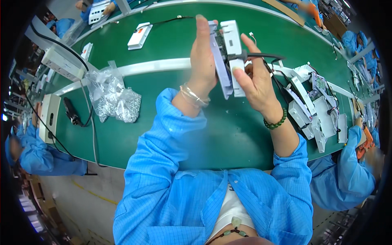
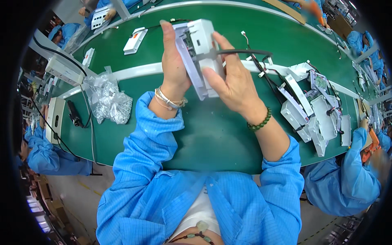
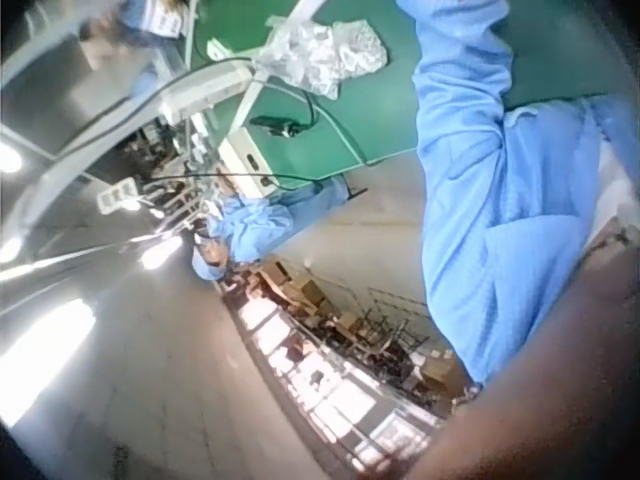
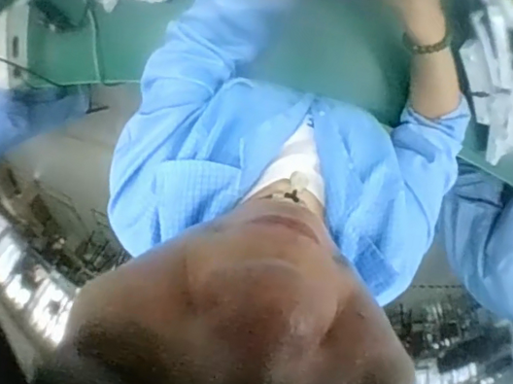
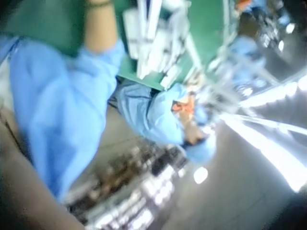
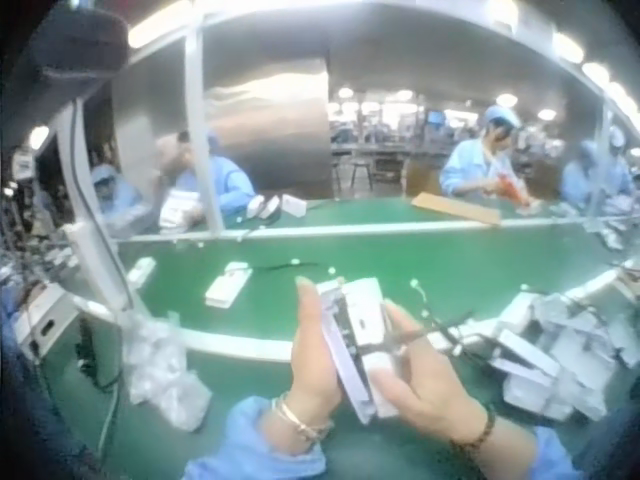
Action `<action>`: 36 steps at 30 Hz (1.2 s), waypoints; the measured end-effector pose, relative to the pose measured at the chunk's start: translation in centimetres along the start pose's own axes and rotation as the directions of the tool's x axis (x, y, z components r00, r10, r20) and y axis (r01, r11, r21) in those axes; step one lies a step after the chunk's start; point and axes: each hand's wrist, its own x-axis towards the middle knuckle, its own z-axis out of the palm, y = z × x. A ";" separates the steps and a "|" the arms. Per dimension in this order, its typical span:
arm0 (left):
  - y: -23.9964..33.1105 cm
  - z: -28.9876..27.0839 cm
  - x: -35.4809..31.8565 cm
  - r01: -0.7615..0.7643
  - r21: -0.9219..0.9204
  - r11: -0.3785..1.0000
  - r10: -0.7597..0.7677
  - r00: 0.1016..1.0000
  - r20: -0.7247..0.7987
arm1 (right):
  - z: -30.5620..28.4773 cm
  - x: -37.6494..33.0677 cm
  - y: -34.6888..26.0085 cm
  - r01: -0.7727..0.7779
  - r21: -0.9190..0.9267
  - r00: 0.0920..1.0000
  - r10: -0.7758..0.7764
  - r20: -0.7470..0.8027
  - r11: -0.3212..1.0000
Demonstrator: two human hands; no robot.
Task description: Assembling electronic components and circuit boards into plastic housings on a production line.
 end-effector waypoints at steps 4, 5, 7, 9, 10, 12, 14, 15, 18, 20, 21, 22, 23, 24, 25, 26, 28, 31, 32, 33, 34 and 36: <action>-0.6 0.3 -0.1 0.022 0.041 0.999 -0.021 0.999 -0.030 | 0.8 0.0 0.4 -0.016 0.073 1.000 0.016 -0.004 0.997; -0.7 0.2 0.0 0.036 0.035 0.999 -0.036 0.999 0.000 | 1.0 0.0 0.6 -0.005 0.108 1.000 0.007 -0.017 0.994; -1.2 -0.2 0.1 0.018 0.027 0.999 -0.018 1.000 -0.022 | 1.1 0.0 0.4 -0.049 0.098 0.999 0.048 0.016 0.994; -1.4 -0.5 0.0 -0.003 0.026 1.000 0.004 0.999 -0.050 | 1.4 0.1 0.6 -0.090 0.087 0.995 0.087 0.041 0.992; -1.4 -0.2 -0.1 -0.005 0.023 1.000 0.006 0.999 -0.052 | 1.6 0.1 1.3 -0.033 0.075 0.999 0.031 0.021 0.997; -1.3 0.4 -0.4 -0.047 0.021 0.999 0.048 0.996 -0.078 | 1.6 0.1 1.6 0.027 0.061 1.000 -0.027 0.004 0.998; -1.5 -0.2 -0.6 -0.021 -0.008 1.000 0.020 0.996 -0.086 | 1.4 0.4 1.1 0.053 -0.147 0.994 -0.038 0.102 0.988; -1.7 -0.4 -0.7 0.017 -0.040 0.999 -0.020 0.996 -0.090 | 1.4 0.2 1.0 0.066 -0.144 0.993 -0.051 0.107 0.987; -1.5 0.0 -0.7 0.045 -0.061 0.997 -0.051 0.995 -0.090 | 1.4 -0.2 0.9 0.094 -0.059 0.990 -0.087 0.115 0.994; -1.5 -0.1 -0.8 0.051 -0.091 0.995 -0.057 0.996 -0.065 | 1.5 0.0 0.6 0.039 0.070 0.992 -0.047 0.114 0.997; -1.3 -0.2 -0.7 0.051 -0.087 0.995 -0.057 0.996 -0.064 | 1.6 0.2 0.4 -0.022 0.194 0.993 -0.002 0.122 0.981; -1.3 -0.1 -0.7 0.051 -0.088 0.995 -0.057 0.996 -0.069 | 1.7 0.1 0.3 -0.010 0.206 0.994 -0.012 0.106 0.979; -1.3 0.0 -0.7 0.052 -0.091 0.995 -0.059 0.996 -0.074 | 1.8 0.2 0.1 -0.018 0.204 0.994 -0.004 0.107 0.979; -1.3 0.1 -0.7 0.060 -0.094 0.994 -0.067 0.995 -0.076 | 1.9 0.3 0.0 0.003 0.170 0.997 -0.018 0.082 0.985; -1.1 0.1 -0.5 0.045 -0.082 0.996 -0.049 0.998 -0.050 | 2.0 0.5 0.0 0.028 0.137 0.998 -0.036 0.055 0.990; -1.0 0.1 -0.4 0.029 -0.071 0.997 -0.031 0.999 -0.024 | 1.9 0.4 0.1 0.027 0.170 0.998 -0.036 0.052 0.985; -0.8 0.1 -0.2 0.043 -0.073 0.996 -0.044 0.999 -0.019 | 1.9 0.5 -0.3 0.008 0.184 0.999 -0.017 0.048 0.983; -0.7 0.3 0.0 0.024 -0.089 0.996 -0.029 0.998 -0.050 | 2.3 0.7 -0.4 0.002 0.230 1.000 -0.007 0.021 0.973; -0.7 0.4 0.0 -0.003 -0.101 0.995 -0.005 0.996 -0.086 | 2.4 0.7 -0.4 0.012 0.262 1.000 -0.011 -0.006 0.965; -0.8 0.4 0.0 -0.006 -0.104 0.995 -0.004 0.996 -0.089 | 2.4 0.8 -0.4 0.011 0.261 1.000 -0.011 -0.002 0.965; -0.8 0.3 0.1 0.001 -0.112 0.994 -0.011 0.996 -0.090 | 2.4 0.8 -0.3 0.035 0.236 0.999 -0.037 0.003 0.971; -0.9 0.3 -0.1 0.007 -0.123 0.992 -0.018 0.995 -0.097 | 2.6 0.6 -0.3 0.058 0.212 0.998 -0.062 0.014 0.975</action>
